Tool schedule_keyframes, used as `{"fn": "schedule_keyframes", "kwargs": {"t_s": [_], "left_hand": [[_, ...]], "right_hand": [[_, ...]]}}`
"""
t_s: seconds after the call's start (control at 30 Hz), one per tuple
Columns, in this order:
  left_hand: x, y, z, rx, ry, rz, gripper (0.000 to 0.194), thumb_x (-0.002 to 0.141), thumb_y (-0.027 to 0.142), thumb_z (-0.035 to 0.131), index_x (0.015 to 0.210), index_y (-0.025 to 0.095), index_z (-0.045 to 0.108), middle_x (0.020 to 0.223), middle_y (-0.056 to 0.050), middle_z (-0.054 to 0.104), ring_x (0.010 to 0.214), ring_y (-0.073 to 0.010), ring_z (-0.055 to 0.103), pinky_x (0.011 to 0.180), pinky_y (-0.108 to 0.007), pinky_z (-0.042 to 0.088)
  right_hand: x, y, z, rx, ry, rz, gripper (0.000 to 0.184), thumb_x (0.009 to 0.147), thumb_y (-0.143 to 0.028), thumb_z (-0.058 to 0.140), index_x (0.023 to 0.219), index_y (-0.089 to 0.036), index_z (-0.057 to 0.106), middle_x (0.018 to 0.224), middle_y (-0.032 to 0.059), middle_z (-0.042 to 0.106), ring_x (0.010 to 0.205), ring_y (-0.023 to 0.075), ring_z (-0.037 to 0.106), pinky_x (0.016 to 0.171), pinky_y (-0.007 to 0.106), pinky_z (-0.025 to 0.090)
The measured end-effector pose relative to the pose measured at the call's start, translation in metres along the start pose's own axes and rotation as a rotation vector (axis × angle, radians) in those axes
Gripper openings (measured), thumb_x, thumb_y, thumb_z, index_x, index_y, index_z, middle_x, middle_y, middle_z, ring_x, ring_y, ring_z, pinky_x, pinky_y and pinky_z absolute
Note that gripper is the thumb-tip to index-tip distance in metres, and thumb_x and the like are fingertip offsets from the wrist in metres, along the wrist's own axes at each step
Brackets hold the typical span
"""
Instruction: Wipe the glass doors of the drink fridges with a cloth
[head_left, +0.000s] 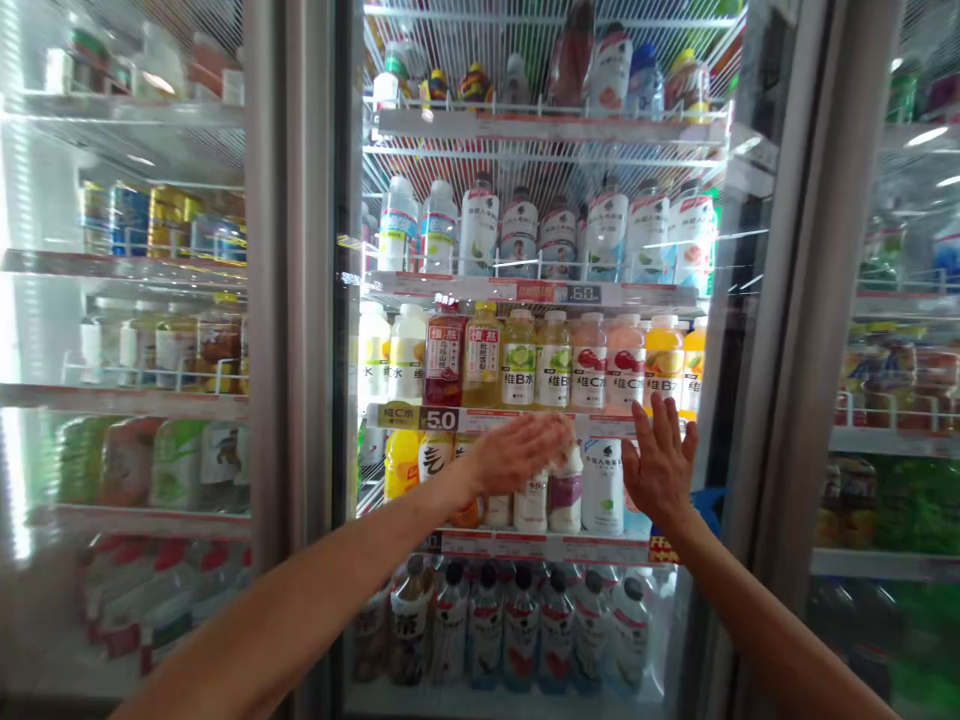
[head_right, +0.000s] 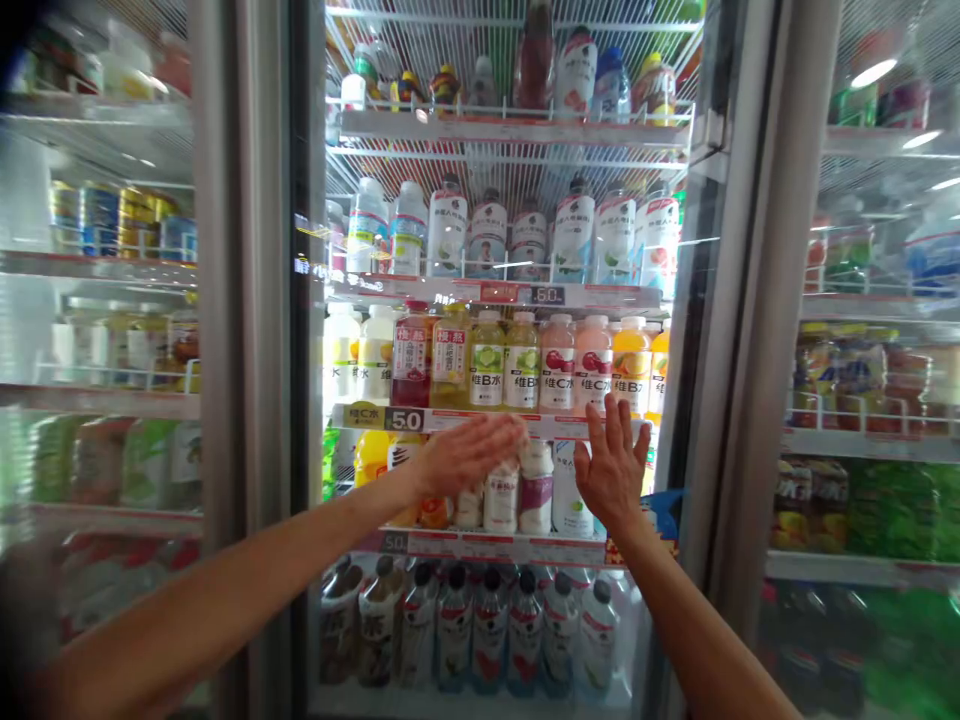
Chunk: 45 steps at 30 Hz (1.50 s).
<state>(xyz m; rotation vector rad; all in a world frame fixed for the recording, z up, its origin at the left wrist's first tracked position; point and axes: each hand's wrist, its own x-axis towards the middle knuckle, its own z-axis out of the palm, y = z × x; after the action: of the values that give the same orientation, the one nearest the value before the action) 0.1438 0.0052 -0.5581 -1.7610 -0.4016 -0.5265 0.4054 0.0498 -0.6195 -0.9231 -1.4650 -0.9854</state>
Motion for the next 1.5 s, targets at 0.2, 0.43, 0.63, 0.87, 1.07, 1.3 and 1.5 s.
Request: {"fn": "schedule_keyframes", "kwargs": {"t_s": [0.2, 0.43, 0.63, 0.87, 1.07, 1.3, 1.5], "left_hand": [[0.032, -0.025, 0.010, 0.076, 0.220, -0.541, 0.056, 0.086, 0.016, 0.034, 0.140, 0.014, 0.020, 0.146, -0.010, 0.028, 0.138, -0.0232, 0.011, 0.112, -0.044, 0.024], [0.063, 0.036, 0.030, -0.063, -0.020, 0.052, 0.047, 0.088, 0.018, 0.034, 0.135, 0.015, 0.033, 0.144, -0.005, 0.033, 0.137, -0.0187, 0.019, 0.112, -0.034, 0.024], [0.130, 0.050, 0.055, -0.152, 0.030, -0.174, 0.050, 0.087, 0.013, 0.031, 0.137, 0.015, 0.029, 0.144, -0.007, 0.032, 0.136, -0.0176, 0.022, 0.113, -0.038, 0.022], [0.186, 0.074, 0.068, -0.221, -0.047, -0.031, 0.048, 0.086, 0.014, 0.033, 0.134, 0.008, 0.033, 0.142, -0.012, 0.034, 0.135, -0.0217, 0.023, 0.112, -0.040, 0.022], [0.158, 0.144, 0.085, -0.325, -0.051, 0.260, 0.040, 0.088, 0.020, 0.037, 0.126, 0.008, 0.045, 0.134, -0.010, 0.046, 0.128, -0.0202, 0.037, 0.106, -0.033, 0.032], [0.117, 0.119, 0.067, -0.222, -0.081, 0.052, 0.047, 0.088, 0.016, 0.035, 0.134, 0.009, 0.035, 0.142, -0.009, 0.035, 0.134, -0.0221, 0.027, 0.110, -0.038, 0.025], [0.038, 0.118, 0.044, -0.234, -0.135, 0.205, 0.048, 0.086, 0.019, 0.037, 0.134, 0.011, 0.034, 0.143, -0.008, 0.034, 0.134, -0.0176, 0.027, 0.111, -0.032, 0.025]], "right_hand": [[-0.014, 0.036, -0.012, -0.056, -0.028, 0.061, 0.059, 0.087, -0.030, 0.038, 0.142, -0.022, 0.019, 0.147, 0.0129, 0.026, 0.136, 0.0268, 0.021, 0.107, 0.054, 0.018], [-0.028, 0.063, -0.034, -0.102, -0.039, 0.090, 0.059, 0.087, -0.027, 0.039, 0.142, -0.023, 0.019, 0.146, 0.0127, 0.028, 0.135, 0.0258, 0.024, 0.106, 0.052, 0.022], [-0.035, 0.086, -0.058, -0.135, -0.018, 0.143, 0.060, 0.086, -0.026, 0.038, 0.143, -0.024, 0.017, 0.146, 0.0118, 0.027, 0.135, 0.0260, 0.025, 0.106, 0.051, 0.023], [-0.047, 0.111, -0.083, -0.150, 0.015, 0.144, 0.058, 0.087, -0.026, 0.038, 0.142, -0.023, 0.021, 0.146, 0.0125, 0.028, 0.135, 0.0254, 0.026, 0.106, 0.050, 0.023], [-0.059, 0.112, -0.093, -0.150, -0.035, 0.149, 0.058, 0.087, -0.025, 0.039, 0.142, -0.025, 0.021, 0.145, 0.0111, 0.029, 0.134, 0.0248, 0.027, 0.106, 0.049, 0.024], [-0.066, 0.088, -0.088, -0.076, -0.080, 0.125, 0.059, 0.086, -0.022, 0.040, 0.142, -0.027, 0.020, 0.147, 0.0084, 0.026, 0.135, 0.0242, 0.026, 0.107, 0.049, 0.023], [-0.073, 0.049, -0.073, -0.005, -0.141, 0.079, 0.059, 0.086, -0.022, 0.040, 0.142, -0.027, 0.019, 0.147, 0.0088, 0.025, 0.135, 0.0243, 0.025, 0.107, 0.050, 0.023]]}}
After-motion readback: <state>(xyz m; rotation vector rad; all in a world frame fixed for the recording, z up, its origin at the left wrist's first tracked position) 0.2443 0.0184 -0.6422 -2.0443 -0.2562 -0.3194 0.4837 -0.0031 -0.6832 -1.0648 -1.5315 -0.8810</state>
